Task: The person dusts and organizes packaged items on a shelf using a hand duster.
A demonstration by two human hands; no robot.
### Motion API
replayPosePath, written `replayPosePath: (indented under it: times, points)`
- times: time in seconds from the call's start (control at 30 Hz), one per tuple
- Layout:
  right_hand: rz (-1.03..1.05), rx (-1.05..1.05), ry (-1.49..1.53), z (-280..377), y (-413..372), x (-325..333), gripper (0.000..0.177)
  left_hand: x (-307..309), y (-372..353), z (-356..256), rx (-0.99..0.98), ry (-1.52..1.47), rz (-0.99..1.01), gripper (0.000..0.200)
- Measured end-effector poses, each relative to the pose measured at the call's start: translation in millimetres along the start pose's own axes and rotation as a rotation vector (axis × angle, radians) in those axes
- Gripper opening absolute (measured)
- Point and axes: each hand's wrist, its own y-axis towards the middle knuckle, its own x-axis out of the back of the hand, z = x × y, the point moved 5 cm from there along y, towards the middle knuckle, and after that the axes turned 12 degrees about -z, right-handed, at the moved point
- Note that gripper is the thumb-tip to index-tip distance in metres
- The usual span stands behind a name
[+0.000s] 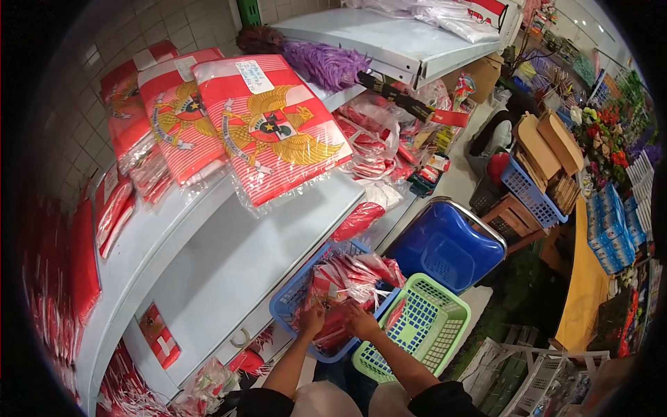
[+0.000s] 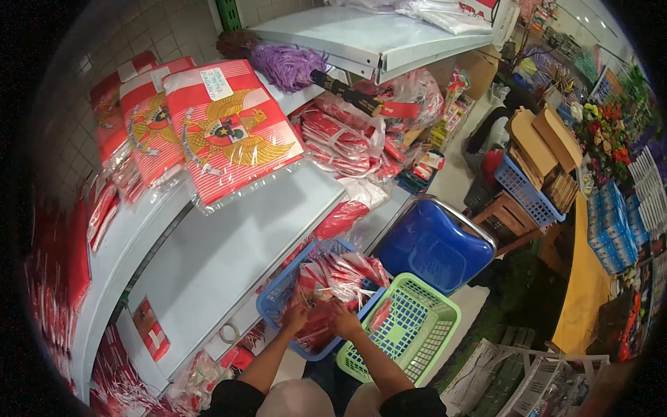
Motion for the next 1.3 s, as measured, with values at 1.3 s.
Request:
replayPosePath:
  times: [1.3]
  points:
    - [-0.559, -0.200, 1.521, 70, 19, 268, 0.036, 263, -118, -221, -0.192, -1.683, 0.537, 0.055]
